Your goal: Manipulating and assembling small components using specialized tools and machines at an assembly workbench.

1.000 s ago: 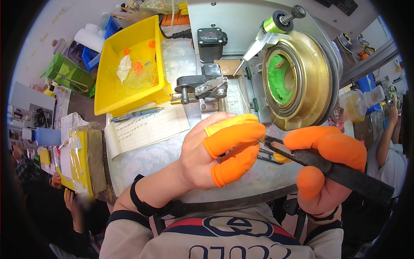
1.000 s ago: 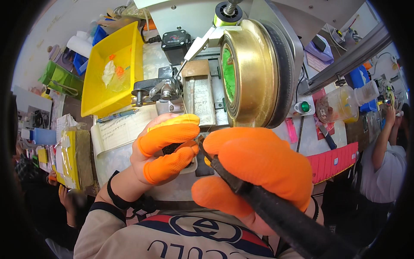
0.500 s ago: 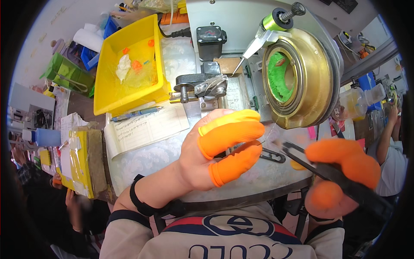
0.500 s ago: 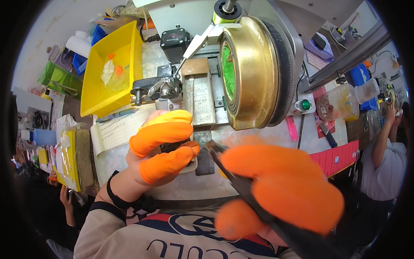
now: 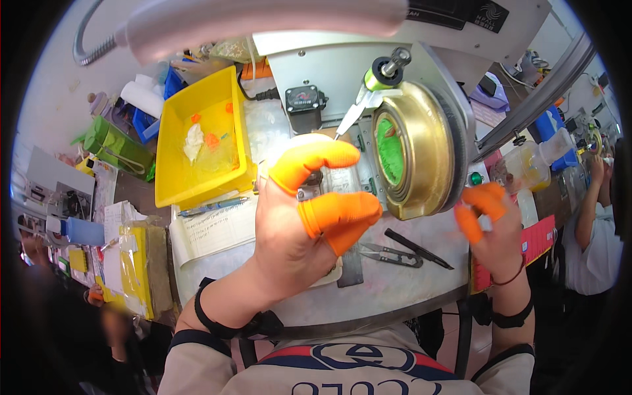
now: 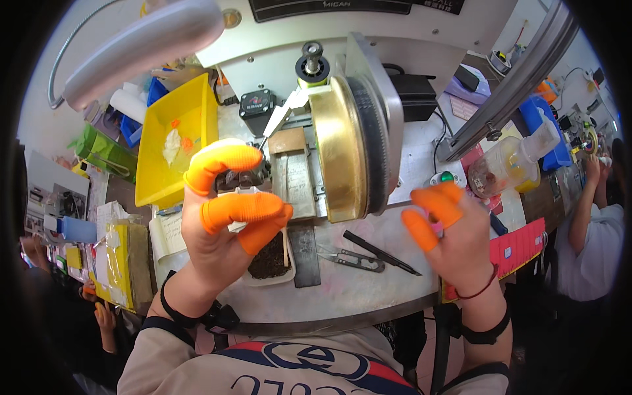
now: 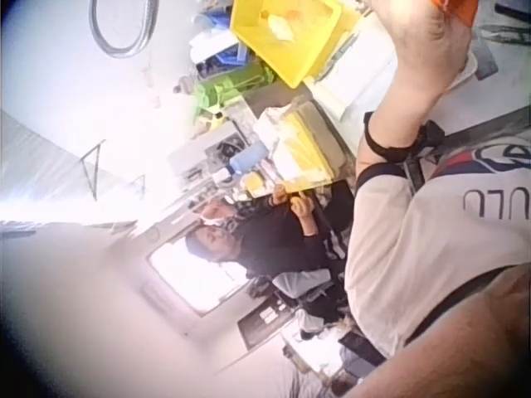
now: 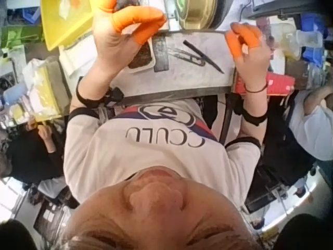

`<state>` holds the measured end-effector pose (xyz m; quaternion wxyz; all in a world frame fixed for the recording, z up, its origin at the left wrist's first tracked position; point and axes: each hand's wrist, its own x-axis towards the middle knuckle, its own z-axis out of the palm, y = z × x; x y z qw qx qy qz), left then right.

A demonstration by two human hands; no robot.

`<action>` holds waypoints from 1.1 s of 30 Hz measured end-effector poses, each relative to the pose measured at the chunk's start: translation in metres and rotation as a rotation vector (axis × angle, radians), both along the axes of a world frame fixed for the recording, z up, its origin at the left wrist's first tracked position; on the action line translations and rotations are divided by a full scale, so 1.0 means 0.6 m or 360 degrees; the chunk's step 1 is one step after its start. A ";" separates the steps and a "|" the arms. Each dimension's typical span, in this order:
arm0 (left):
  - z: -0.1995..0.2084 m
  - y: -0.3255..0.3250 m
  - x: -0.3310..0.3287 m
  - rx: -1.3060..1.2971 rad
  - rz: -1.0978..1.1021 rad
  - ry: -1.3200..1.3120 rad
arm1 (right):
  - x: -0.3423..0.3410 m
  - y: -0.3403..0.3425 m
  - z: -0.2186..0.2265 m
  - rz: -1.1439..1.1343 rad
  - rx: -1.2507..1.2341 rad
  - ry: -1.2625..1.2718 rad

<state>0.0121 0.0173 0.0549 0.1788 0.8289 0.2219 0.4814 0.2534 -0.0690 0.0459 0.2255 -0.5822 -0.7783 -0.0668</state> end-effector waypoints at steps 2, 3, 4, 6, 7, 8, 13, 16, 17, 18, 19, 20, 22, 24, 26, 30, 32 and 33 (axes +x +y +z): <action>0.011 0.018 0.013 0.0063 0.0033 0.0070 | 0.006 0.025 0.024 -0.0107 0.0163 0.0860; 0.011 0.027 0.021 0.0044 0.0042 0.0068 | 0.006 0.042 0.032 -0.0114 0.0188 0.0861; 0.007 0.039 0.029 0.0017 0.0064 0.0074 | 0.004 0.068 0.035 0.0052 -0.0127 0.1269; 0.011 0.052 0.049 0.0104 0.0066 -0.0002 | 0.008 0.099 0.043 0.0193 -0.0420 0.1656; 0.015 0.054 0.054 0.0142 0.0104 0.0058 | 0.010 0.115 0.039 0.0362 -0.0616 0.1702; 0.018 0.056 0.059 0.0177 0.0142 0.0118 | 0.013 0.125 0.035 0.0531 -0.0814 0.1740; 0.013 0.060 0.070 0.0214 0.0180 0.0124 | 0.015 0.140 0.021 0.0752 -0.1053 0.1860; 0.007 0.063 0.074 0.0217 0.0183 0.0078 | 0.002 0.143 0.022 0.0809 -0.1057 0.1879; 0.006 0.064 0.074 0.0216 0.0185 0.0083 | -0.001 0.145 0.019 0.0800 -0.0911 0.1676; 0.006 0.065 0.074 0.0231 0.0172 0.0076 | -0.004 0.148 0.016 0.0787 -0.0765 0.1473; 0.006 0.066 0.074 0.0246 0.0156 0.0067 | -0.006 0.149 0.014 0.0786 -0.0765 0.1473; 0.008 0.065 0.075 0.0247 0.0154 0.0066 | -0.008 0.151 0.012 0.0789 -0.0675 0.1376; 0.013 0.063 0.075 0.0327 0.0190 0.0115 | -0.009 0.152 0.011 0.0787 -0.0584 0.1274; 0.011 0.063 0.077 0.0343 0.0181 0.0094 | -0.008 0.150 0.011 0.0790 -0.0560 0.1241; 0.010 0.064 0.076 0.0364 0.0184 0.0076 | -0.011 0.148 0.015 0.0793 -0.0533 0.1207; 0.004 0.066 0.078 0.0416 0.0144 -0.0029 | -0.011 0.147 0.013 0.0777 -0.0523 0.1210; 0.004 0.066 0.079 0.0411 0.0136 -0.0072 | -0.010 0.147 0.015 0.0752 -0.0574 0.1208; 0.006 0.066 0.079 0.0433 0.0154 -0.0036 | -0.010 0.148 0.016 0.0728 -0.0628 0.1212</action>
